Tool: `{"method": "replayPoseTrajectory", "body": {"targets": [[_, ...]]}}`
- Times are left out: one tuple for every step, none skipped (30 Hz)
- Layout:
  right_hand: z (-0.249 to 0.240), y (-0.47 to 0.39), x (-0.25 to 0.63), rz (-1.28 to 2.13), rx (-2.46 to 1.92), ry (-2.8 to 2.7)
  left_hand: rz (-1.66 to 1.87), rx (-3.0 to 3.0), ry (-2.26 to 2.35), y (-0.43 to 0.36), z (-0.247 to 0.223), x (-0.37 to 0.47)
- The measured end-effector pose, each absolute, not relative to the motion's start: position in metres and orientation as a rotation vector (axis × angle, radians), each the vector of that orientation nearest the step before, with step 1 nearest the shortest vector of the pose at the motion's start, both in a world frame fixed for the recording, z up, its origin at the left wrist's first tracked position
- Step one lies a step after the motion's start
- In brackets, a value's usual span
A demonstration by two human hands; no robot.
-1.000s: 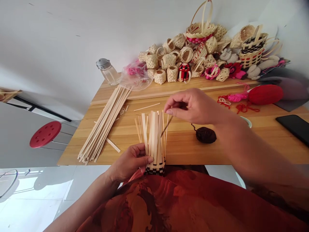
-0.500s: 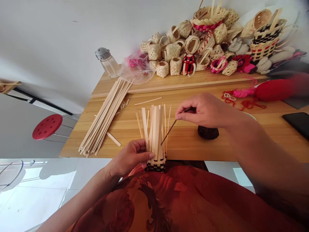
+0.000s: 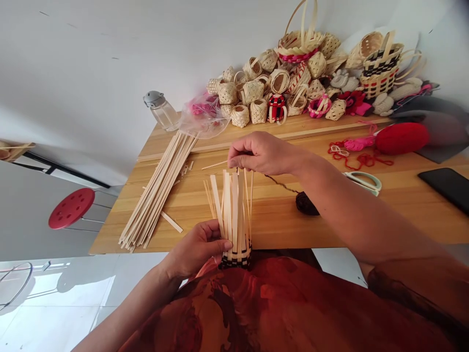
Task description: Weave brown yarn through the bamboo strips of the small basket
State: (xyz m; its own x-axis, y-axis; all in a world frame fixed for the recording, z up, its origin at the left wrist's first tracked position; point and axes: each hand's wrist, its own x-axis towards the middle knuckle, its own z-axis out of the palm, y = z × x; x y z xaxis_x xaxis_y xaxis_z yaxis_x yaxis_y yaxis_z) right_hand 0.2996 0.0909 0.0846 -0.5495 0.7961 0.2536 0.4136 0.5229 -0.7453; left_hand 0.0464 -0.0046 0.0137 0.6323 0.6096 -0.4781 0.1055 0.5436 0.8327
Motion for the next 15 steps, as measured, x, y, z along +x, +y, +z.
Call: {"method": "replayPoseTrajectory", "body": {"targets": [[0.086, 0.090, 0.298, 0.812, -0.940, -2.142, 0.348, 0.971, 0.857, -0.004, 0.014, 0.047], [0.087, 0.088, 0.297, 0.777, -0.901, -2.107, 0.351, 0.971, 0.857, -0.004, 0.014, 0.047], [0.088, 0.085, 0.297, 0.752, -0.870, -2.074, 0.355, 0.972, 0.859, -0.004, 0.014, 0.047], [0.089, 0.080, 0.297, 0.736, -0.853, -2.047, 0.356, 0.974, 0.863, -0.003, 0.013, 0.046], [0.090, 0.075, 0.300, 0.726, -0.857, -2.025, 0.357, 0.978, 0.871, -0.003, 0.013, 0.046], [0.090, 0.068, 0.303, 0.718, -0.882, -2.012, 0.357, 0.980, 0.883, -0.003, 0.012, 0.045], [0.089, 0.062, 0.308, 0.708, -0.931, -2.006, 0.356, 0.983, 0.899, -0.003, 0.012, 0.044], [0.087, 0.054, 0.315, 0.700, -0.997, -2.009, 0.358, 0.986, 0.917, -0.003, 0.011, 0.043], [0.084, 0.047, 0.324, 0.697, -1.070, -2.018, 0.360, 0.990, 0.934, -0.003, 0.011, 0.041], [0.081, 0.040, 0.334, 0.698, -1.147, -2.026, 0.361, 0.993, 0.947, -0.003, 0.011, 0.040], [0.076, 0.033, 0.344, 0.729, -1.217, -2.058, 0.359, 0.996, 0.954, -0.003, 0.011, 0.038], [0.072, 0.026, 0.354, 0.796, -1.290, -2.105, 0.355, 1.001, 0.960, -0.003, 0.011, 0.037], [0.066, 0.020, 0.364, 0.892, -1.356, -2.161, 0.351, 1.010, 0.965, -0.003, 0.011, 0.036], [0.061, 0.015, 0.372, 0.999, -1.398, -2.212, 0.346, 1.022, 0.968, -0.003, 0.011, 0.035], [0.056, 0.009, 0.377, 1.085, -1.411, -2.248, 0.342, 1.037, 0.973, -0.003, 0.012, 0.035]]}}
